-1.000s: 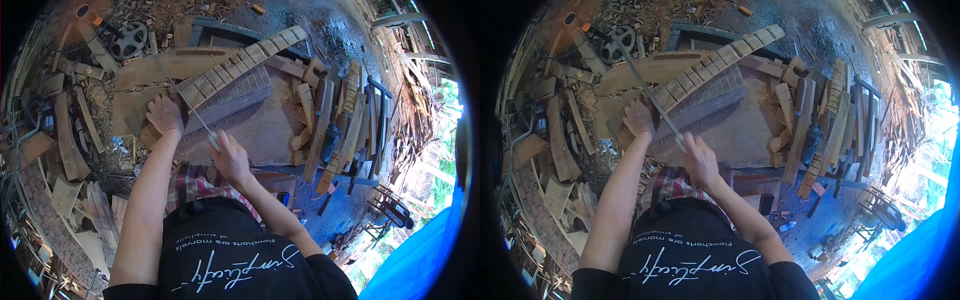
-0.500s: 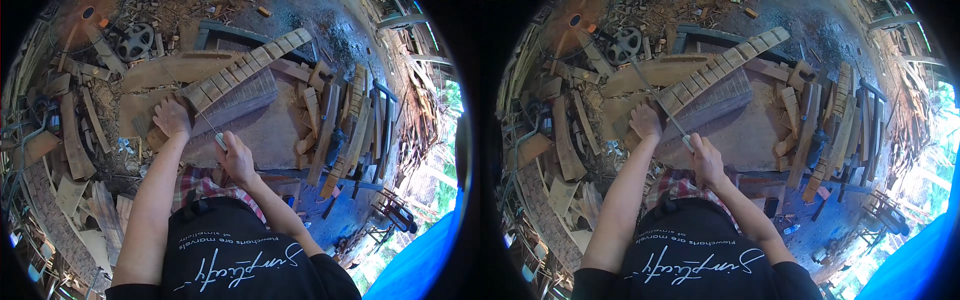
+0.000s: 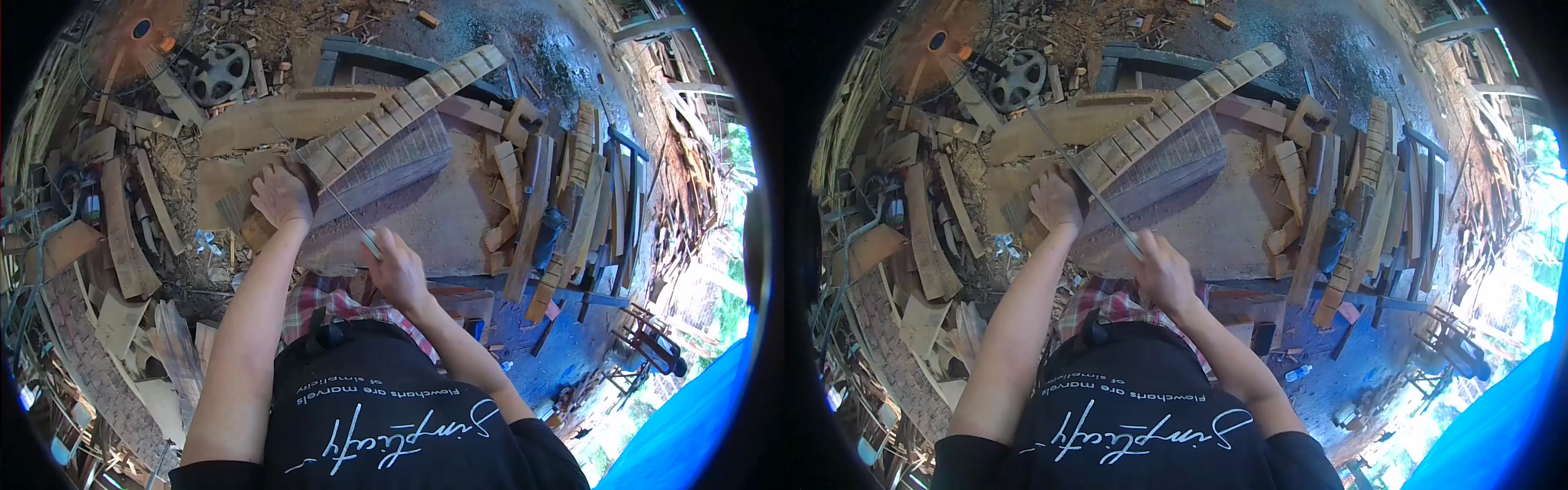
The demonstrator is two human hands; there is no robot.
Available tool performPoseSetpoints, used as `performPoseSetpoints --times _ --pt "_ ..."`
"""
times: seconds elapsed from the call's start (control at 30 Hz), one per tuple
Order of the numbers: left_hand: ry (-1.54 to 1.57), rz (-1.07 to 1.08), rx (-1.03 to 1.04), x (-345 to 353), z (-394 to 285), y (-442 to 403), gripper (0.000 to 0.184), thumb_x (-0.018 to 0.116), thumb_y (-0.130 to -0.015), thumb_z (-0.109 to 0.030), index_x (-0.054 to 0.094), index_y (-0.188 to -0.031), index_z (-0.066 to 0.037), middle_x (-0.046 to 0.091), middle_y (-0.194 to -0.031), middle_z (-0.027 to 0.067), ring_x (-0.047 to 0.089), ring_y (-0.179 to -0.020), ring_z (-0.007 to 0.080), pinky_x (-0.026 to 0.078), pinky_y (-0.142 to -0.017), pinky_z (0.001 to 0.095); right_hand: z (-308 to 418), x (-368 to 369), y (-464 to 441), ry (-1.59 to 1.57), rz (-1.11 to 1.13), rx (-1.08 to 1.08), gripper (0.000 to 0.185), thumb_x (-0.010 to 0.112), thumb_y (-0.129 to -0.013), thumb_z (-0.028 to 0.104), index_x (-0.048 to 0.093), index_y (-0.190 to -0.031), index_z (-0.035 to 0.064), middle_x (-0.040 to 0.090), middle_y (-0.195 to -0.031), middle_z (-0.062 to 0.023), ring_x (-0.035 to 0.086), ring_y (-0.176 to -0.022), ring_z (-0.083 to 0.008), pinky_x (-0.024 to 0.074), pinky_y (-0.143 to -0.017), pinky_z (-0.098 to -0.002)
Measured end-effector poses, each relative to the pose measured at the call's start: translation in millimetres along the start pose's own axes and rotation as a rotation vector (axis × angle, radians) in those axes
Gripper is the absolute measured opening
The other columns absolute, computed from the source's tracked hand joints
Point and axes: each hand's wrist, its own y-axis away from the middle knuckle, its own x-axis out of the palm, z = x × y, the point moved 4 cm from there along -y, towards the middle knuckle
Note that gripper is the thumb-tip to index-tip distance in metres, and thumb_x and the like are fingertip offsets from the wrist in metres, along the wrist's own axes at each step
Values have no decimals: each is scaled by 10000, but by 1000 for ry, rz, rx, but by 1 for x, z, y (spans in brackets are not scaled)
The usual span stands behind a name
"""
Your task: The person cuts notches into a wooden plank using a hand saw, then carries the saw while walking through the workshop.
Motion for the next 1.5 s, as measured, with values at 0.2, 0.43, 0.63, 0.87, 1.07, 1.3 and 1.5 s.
performPoseSetpoints --times 0.2,0.43,0.63,0.87,1.07,1.3,1.5 --pt "34 44 -2 -5 -3 -1 274 435 -917 -285 611 -1045 -117 593 -1039 74 530 -1009 302 410 -821 470 -5 -39 55 49 86 152 162 637 -850 151 509 -885 56 569 -788 -161 595 -715 -383 480 -614 -455" --pt "36 12 -3 -2 -1 0 272 437 -915 -290 609 -1011 -102 585 -1040 78 528 -992 304 408 -815 472 3 3 -4 -25 16 60 211 675 -838 141 498 -868 31 560 -766 -188 587 -745 -411 457 -615 -451" --pt "41 41 -18 -4 -1 2 262 449 -905 -278 618 -994 -99 580 -1053 80 523 -1000 303 404 -832 465 -8 -39 65 4 74 134 157 617 -858 148 515 -945 66 566 -803 -175 584 -743 -399 471 -623 -474" --pt "-20 64 -4 0 1 -2 262 439 -908 -259 610 -1027 -99 580 -1094 82 531 -1026 306 413 -838 471 6 0 -6 -30 -11 46 194 661 -854 134 493 -887 43 568 -772 -196 575 -718 -434 454 -599 -473" --pt "12 49 -17 -6 -3 -1 247 455 -902 -254 610 -1022 -104 586 -1060 80 538 -1000 299 416 -822 466 -14 -45 74 -20 105 207 192 645 -869 176 510 -891 42 587 -812 -216 574 -753 -450 460 -609 -464" --pt "8 15 -11 0 -1 -1 238 470 -888 -264 602 -1007 -106 581 -1040 78 533 -1004 300 414 -822 471 2 5 -12 -35 17 72 197 646 -867 173 506 -891 36 586 -788 -212 589 -746 -433 454 -605 -467" --pt "7 35 -10 -9 -6 1 233 471 -887 -256 605 -1012 -111 576 -1054 73 523 -1029 300 409 -828 474 -10 -40 58 -8 133 188 219 620 -877 221 503 -953 52 584 -803 -199 590 -743 -424 477 -628 -489"
